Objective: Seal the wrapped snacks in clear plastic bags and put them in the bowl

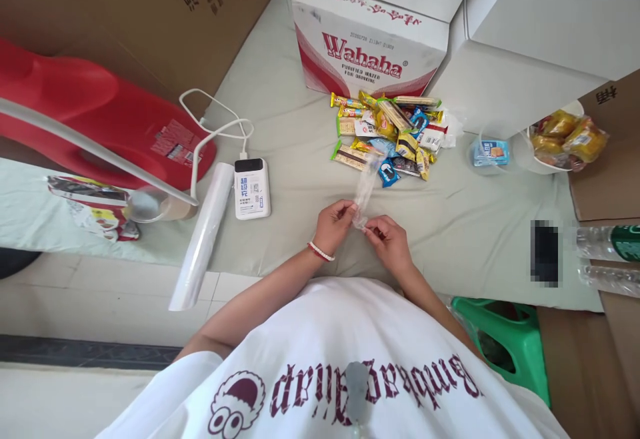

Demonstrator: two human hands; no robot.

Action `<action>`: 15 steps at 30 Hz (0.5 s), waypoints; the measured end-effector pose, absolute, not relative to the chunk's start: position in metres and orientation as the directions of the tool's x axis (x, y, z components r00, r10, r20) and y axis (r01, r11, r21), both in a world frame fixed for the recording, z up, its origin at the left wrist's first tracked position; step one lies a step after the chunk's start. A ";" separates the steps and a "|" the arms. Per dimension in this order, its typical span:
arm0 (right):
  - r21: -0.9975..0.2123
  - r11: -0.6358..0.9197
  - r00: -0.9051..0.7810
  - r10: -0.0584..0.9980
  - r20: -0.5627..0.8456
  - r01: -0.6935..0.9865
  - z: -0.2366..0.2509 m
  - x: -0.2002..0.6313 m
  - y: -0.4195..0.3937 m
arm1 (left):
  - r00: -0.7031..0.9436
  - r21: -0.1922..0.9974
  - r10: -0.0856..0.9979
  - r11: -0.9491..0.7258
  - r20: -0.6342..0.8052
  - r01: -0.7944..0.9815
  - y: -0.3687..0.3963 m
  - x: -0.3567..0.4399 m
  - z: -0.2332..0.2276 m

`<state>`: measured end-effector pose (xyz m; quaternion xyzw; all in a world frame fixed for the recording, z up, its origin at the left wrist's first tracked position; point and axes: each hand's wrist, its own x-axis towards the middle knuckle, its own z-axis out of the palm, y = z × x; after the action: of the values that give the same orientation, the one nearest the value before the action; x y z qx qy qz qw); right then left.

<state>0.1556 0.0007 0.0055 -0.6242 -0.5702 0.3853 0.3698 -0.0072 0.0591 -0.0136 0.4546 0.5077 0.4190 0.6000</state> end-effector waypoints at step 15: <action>-0.836 0.140 0.000 0.986 0.165 0.531 0.019 0.162 0.010 | 0.130 0.782 0.885 0.457 -0.447 -0.423 0.050 0.004 0.003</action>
<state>0.1621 0.0096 0.0191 -0.5881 -0.6450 0.2900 0.3925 0.0042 0.0501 0.0025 0.2443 0.4726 0.4601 0.7109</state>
